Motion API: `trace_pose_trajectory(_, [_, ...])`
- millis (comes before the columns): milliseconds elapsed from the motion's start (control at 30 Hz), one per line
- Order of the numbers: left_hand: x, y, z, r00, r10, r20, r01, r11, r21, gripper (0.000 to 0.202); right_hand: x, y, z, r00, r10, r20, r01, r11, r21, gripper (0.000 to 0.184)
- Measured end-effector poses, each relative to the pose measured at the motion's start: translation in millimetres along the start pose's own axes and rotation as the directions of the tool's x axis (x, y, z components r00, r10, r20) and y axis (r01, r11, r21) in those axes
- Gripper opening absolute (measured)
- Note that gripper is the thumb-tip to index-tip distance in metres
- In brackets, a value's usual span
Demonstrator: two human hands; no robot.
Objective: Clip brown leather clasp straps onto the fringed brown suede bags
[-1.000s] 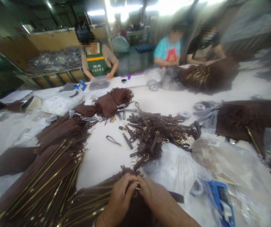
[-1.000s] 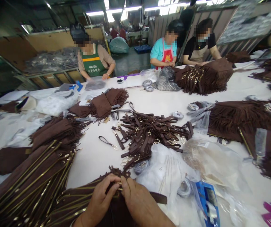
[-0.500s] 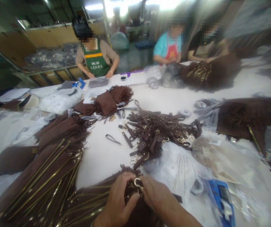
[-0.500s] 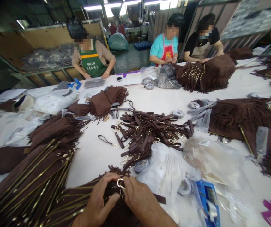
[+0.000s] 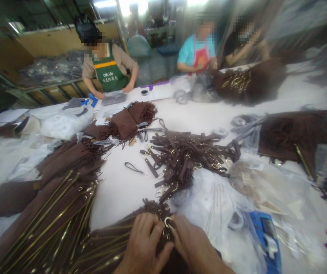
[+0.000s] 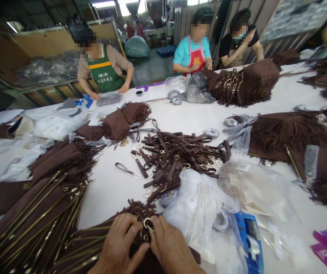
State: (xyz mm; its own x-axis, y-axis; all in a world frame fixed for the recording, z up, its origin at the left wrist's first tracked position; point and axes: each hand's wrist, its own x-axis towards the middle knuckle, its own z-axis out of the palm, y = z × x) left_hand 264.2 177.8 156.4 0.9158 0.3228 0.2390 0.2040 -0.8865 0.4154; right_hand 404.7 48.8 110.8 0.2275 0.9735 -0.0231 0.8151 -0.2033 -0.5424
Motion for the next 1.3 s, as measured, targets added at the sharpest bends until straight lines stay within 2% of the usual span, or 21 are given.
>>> trace_pose_trajectory(133, [4, 2, -2.1, 0.998, -0.024, 0.061, 0.026, 0.999, -0.028, 0.024, -3, -1, -6, 0.997, 0.066, 0.028, -0.068, 0.993, 0.094, 0.020])
trace_pose_trajectory(233, [4, 0, -3.7, 0.994, 0.055, 0.090, -0.050, 0.997, -0.053, 0.025, -7, -4, -7, 0.996, 0.091, 0.018, -0.093, 0.986, 0.139, 0.019])
trace_pose_trajectory(333, [0, -5, -1.7, 0.988, 0.142, 0.061, -0.141, 0.990, -0.017, 0.031, -12, -7, -3, 0.996, 0.093, -0.002, -0.090, 0.978, 0.187, 0.022])
trace_pose_trajectory(433, [-4, -7, 3.0, 0.986, 0.162, 0.046, -0.163, 0.987, 0.013, 0.029, -16, -8, 3, 0.993, 0.111, -0.028, -0.102, 0.972, 0.211, 0.026])
trace_pose_trajectory(700, [-4, -3, 8.2, 0.997, 0.075, 0.020, -0.071, 0.987, -0.144, 0.017, -19, -18, 10, 0.983, 0.150, -0.108, -0.136, 0.982, 0.133, 0.025])
trace_pose_trajectory(867, [1, 4, 10.4, 0.999, -0.005, -0.036, -0.002, 0.982, -0.190, 0.011, -26, -20, 23, 0.969, 0.161, -0.188, -0.150, 0.986, 0.073, 0.027])
trace_pose_trajectory(1100, [2, 7, 19.1, 0.997, 0.024, -0.074, -0.039, 0.976, -0.213, 0.014, -29, -25, 40, 0.952, 0.195, -0.237, -0.198, 0.980, 0.011, 0.027])
trace_pose_trajectory(1300, [0, 7, 22.5, 0.993, 0.037, -0.114, -0.059, 0.978, -0.201, 0.016, -28, -30, 41, 0.931, 0.207, -0.301, -0.230, 0.972, -0.044, 0.025])
